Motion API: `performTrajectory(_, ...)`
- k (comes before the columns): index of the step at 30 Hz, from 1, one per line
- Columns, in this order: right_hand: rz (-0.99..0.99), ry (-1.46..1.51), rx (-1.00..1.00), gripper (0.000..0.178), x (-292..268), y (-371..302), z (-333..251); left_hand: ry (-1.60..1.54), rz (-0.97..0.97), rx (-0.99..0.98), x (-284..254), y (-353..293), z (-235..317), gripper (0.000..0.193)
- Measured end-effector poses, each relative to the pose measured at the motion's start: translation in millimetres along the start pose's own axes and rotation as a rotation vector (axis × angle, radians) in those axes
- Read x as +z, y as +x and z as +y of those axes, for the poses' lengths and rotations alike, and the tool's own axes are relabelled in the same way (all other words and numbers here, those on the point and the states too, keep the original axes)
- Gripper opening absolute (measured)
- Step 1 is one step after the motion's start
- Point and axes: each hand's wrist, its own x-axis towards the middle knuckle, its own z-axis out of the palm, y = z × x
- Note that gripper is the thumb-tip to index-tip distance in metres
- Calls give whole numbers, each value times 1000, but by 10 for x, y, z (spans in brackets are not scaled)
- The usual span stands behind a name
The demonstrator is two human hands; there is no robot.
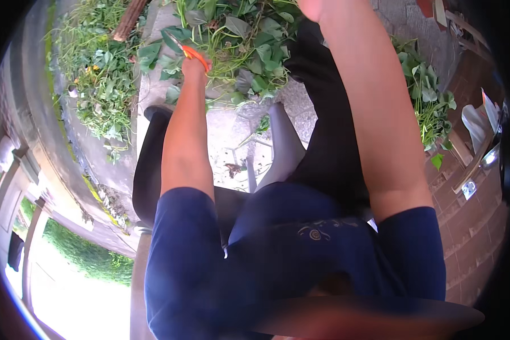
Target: Trimming the stems and leaves of water spinach using a pair of scissors.
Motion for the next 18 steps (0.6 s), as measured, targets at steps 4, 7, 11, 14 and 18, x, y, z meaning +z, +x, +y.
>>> performTrajectory(4,-26,-116,12,16,117,-150,-98,-158,222,63,185,341,15,18)
performTrajectory(7,-79,-112,55,16,149,-26,-42,127,460,132,190,554,99,19)
performTrajectory(11,-78,-96,83,16,-4,41,17,575,620,238,401,292,448,24)
performTrajectory(14,-91,-99,91,17,-3,-3,-6,569,534,150,347,491,413,24)
performTrajectory(18,-69,-104,181,18,118,-14,-8,65,308,-9,106,829,189,13)
